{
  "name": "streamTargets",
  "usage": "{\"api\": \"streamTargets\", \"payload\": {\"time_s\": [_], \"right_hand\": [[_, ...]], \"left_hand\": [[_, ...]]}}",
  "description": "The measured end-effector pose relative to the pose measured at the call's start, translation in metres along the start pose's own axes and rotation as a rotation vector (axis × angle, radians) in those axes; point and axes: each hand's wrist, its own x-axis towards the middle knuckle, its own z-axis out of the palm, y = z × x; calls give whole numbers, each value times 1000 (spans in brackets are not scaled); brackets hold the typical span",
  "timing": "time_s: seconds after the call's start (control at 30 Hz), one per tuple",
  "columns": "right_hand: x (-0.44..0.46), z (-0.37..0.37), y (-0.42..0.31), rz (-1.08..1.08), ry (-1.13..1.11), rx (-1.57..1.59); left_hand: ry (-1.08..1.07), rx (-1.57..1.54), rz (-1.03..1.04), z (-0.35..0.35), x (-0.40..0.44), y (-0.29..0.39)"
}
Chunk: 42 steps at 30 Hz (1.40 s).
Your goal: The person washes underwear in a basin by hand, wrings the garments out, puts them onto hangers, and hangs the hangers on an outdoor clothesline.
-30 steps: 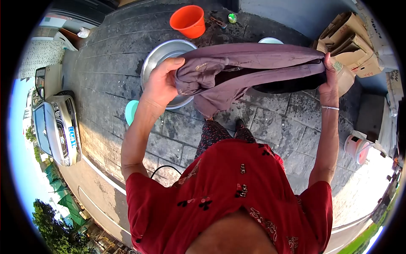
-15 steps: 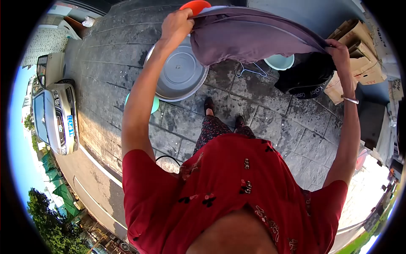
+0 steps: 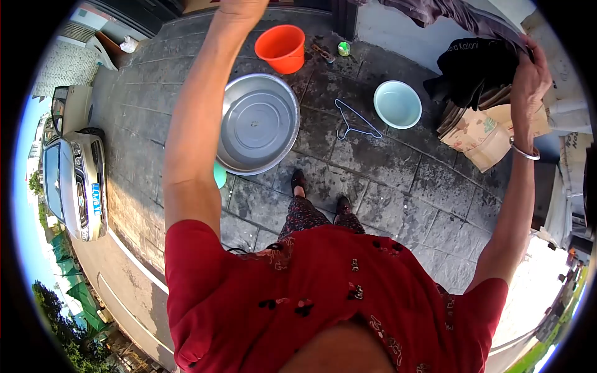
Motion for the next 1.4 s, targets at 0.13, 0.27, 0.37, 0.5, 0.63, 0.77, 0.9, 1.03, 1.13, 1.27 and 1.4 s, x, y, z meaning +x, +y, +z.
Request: {"api": "streamTargets", "payload": {"time_s": [0.13, 0.27, 0.37, 0.5, 0.63, 0.77, 0.9, 1.03, 1.13, 1.27, 1.4], "right_hand": [[-8, 5, 81, 492, -139, 142], [-6, 12, 90, 540, -146, 131], [-9, 18, 85, 664, -58, 362], [-14, 26, 98, 851, -5, 579], [-17, 33, 96, 954, -1, 632], [-7, 35, 71, 973, -115, 579], [-14, 47, 27, 901, -453, 543], [-43, 79, -31, 518, -605, 530], [-41, 61, -30, 499, -575, 538], [-38, 25, 10, 499, -555, 200], [-53, 13, 22, 320, -503, -208]], "left_hand": [[-914, 267, -487, 9, -91, -80], [-736, -76, -1101, 21, -92, -66], [-562, -311, -1344, 21, -103, -62], [-677, -117, -879, 18, -111, -62], [-906, -556, -1136, 16, -115, -60], [-1101, -773, -1226, 0, -108, -43], [-1495, -457, -931, 5, -129, -5], [-1331, -471, -814, 49, -136, 85], [-1329, -404, -745, 57, -136, 110], [-1172, -245, -522, 59, -149, 79], [-1223, -214, -426, 61, -126, 77]]}}
